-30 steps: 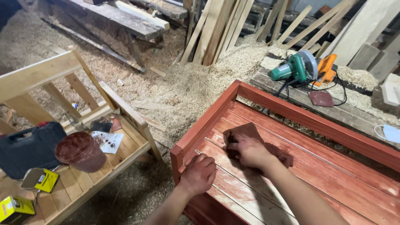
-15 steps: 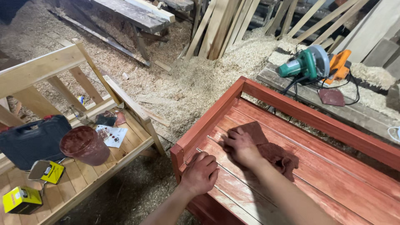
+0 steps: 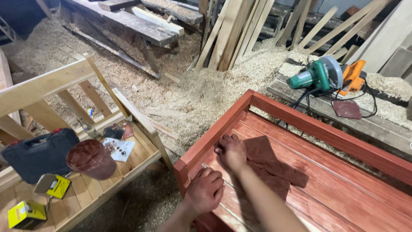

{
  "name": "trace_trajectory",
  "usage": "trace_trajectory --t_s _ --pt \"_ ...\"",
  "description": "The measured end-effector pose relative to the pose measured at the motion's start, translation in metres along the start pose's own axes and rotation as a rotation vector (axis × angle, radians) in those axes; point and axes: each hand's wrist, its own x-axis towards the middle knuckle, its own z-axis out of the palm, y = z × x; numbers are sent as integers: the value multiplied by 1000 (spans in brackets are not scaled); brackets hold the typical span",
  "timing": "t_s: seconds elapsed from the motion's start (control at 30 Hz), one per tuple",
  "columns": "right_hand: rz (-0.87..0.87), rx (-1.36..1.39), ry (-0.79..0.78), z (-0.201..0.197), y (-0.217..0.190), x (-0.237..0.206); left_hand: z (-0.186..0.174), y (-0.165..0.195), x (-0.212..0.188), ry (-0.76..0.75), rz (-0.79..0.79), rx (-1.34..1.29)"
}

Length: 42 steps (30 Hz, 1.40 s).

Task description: The person wipes the surface of a reddish-brown wooden tray with a brown cloth. The person repeatedly wipes the tray's slatted surface and edges, moving the cloth back and forth across the wood.

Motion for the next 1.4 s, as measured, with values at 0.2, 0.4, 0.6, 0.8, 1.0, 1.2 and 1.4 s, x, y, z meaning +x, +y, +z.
trace_trajectory --t_s 0.2,0.4,0.6,0.8,1.0,1.2,1.4 --pt "-433 187 -45 -25 34 -20 0 1 -4 -30 -38 -2" --pt "-314 230 8 12 42 -12 4 -1 -3 -16 -69 15" --pt "0 302 -2 34 29 -5 5 2 0 -69 -117 41" --pt "140 -30 87 36 3 6 6 -4 2 -17 -79 25" --pt "137 -39 -13 29 11 1 3 -5 -3 -17 -34 22" --pt "56 13 -62 3 33 -20 0 0 -2 3 -48 27" --pt "-25 16 119 17 12 -13 1 2 1 13 -99 22"
